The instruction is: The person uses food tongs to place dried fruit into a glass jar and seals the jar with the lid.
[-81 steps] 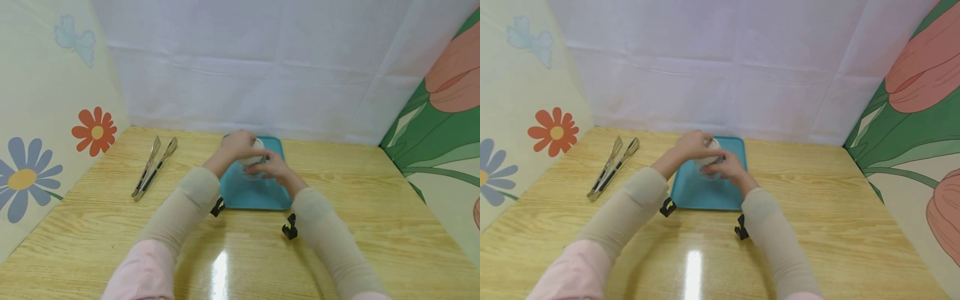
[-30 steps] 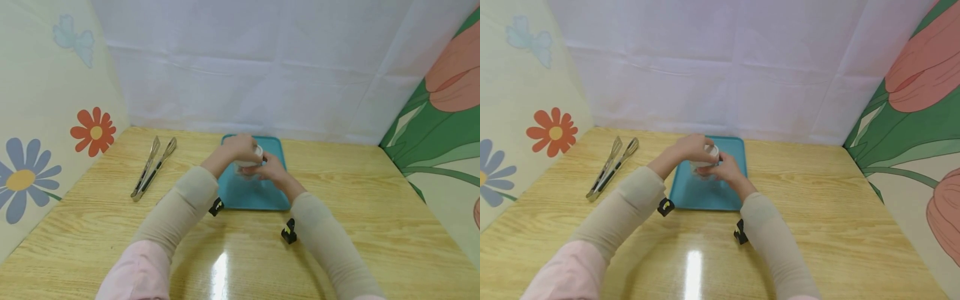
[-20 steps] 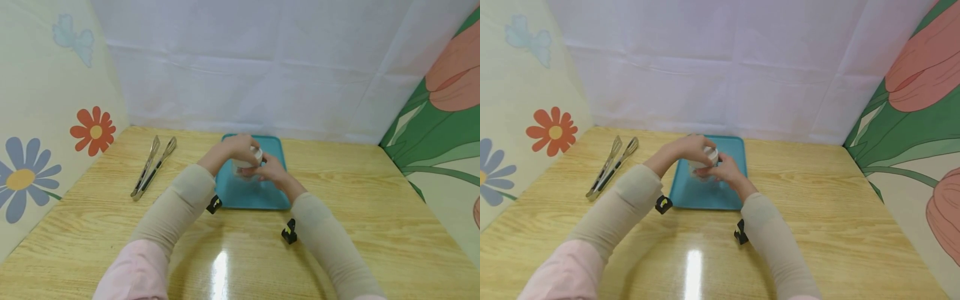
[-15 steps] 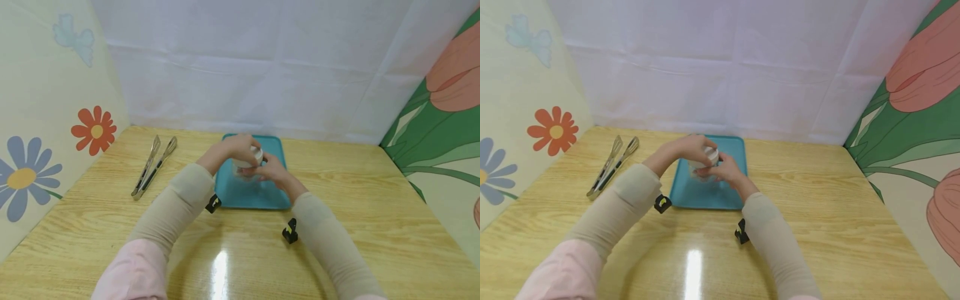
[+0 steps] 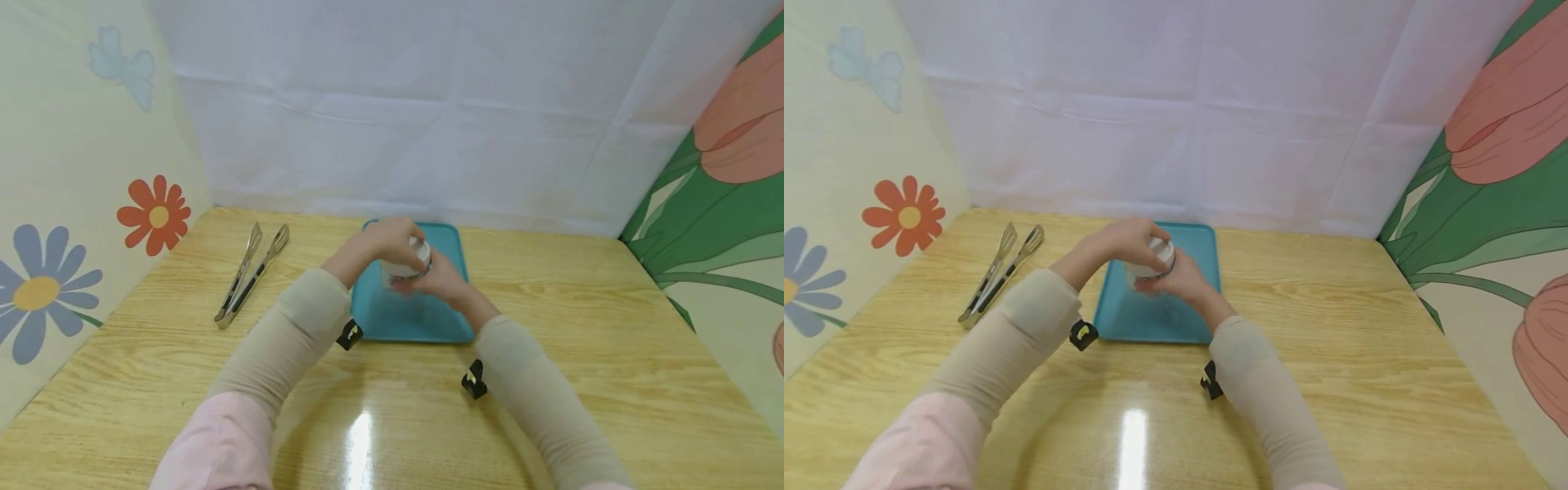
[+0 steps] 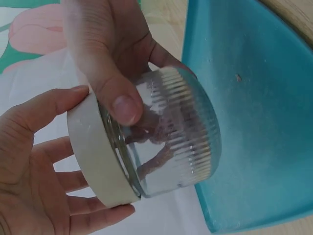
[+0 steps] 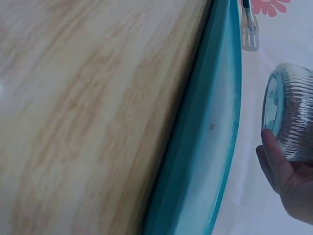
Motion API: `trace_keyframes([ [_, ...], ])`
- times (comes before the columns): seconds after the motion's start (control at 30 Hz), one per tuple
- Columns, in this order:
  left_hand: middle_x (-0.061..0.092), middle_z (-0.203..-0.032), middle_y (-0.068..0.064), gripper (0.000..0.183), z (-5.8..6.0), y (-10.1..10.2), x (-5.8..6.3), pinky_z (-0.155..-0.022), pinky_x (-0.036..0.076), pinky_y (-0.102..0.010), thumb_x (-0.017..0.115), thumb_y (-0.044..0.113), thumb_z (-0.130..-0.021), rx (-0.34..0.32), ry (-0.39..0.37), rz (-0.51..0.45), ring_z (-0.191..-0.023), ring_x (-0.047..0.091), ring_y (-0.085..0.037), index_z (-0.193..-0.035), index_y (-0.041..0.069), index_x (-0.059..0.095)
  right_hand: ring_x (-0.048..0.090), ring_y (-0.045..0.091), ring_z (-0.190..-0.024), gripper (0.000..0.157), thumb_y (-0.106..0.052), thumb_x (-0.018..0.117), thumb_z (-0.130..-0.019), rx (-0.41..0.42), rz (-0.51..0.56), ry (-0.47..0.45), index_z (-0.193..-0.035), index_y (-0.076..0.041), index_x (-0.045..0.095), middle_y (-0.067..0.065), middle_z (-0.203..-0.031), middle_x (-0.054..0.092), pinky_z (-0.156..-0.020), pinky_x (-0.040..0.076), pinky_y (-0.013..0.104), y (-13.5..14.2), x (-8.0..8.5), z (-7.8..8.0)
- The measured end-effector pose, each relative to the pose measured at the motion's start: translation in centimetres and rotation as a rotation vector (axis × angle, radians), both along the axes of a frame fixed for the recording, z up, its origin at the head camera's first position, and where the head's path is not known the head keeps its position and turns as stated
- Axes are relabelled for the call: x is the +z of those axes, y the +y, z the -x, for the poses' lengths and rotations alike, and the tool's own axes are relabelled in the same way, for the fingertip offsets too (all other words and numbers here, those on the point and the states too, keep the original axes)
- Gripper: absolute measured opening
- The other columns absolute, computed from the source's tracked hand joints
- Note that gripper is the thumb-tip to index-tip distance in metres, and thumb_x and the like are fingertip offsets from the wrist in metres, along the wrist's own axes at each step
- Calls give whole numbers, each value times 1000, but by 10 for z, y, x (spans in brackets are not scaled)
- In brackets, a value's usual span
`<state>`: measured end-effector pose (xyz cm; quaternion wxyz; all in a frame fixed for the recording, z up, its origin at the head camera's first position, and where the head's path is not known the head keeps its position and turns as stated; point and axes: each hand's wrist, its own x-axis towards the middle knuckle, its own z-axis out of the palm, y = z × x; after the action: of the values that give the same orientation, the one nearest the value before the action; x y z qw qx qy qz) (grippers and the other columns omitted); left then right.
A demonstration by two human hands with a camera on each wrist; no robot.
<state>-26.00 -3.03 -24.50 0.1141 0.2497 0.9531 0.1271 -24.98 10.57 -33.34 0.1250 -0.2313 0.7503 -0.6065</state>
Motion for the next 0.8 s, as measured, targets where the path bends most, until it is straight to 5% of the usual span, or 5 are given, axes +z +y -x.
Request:
trace_keyframes([
  [0.37,45,-114,-8,60,0,-2,2,-67,42,-32,68,26,-70,-44,-64,27,-87,47,-19,-125,15,46,51,21,-95,61,-13,75,-66,-21,0,12,-118,-13,44,5,-108,53,-74,43,36,-1,-4,-2],
  [0.53,44,-117,-9,60,2,-3,1,-69,41,-34,66,29,-72,-33,-79,0,-89,47,-21,-126,16,45,50,23,-95,58,-7,71,-70,-42,-7,-13,-120,-9,41,8,-107,52,-75,42,40,-3,13,-16],
  [0.67,46,-119,-8,65,0,0,0,-71,40,-36,59,49,-73,36,1,47,-92,47,-21,-128,18,42,48,28,-95,56,-2,69,-71,-44,51,-23,-120,-6,42,17,-109,50,-73,42,45,-5,14,-16],
  [0.8,56,-97,-3,61,-3,7,-1,-60,42,-36,50,64,-71,165,107,164,-78,52,-18,-110,17,55,50,30,-92,54,-3,73,-67,-67,91,-11,-114,-6,47,23,-109,48,-69,45,43,-8,4,-8],
])
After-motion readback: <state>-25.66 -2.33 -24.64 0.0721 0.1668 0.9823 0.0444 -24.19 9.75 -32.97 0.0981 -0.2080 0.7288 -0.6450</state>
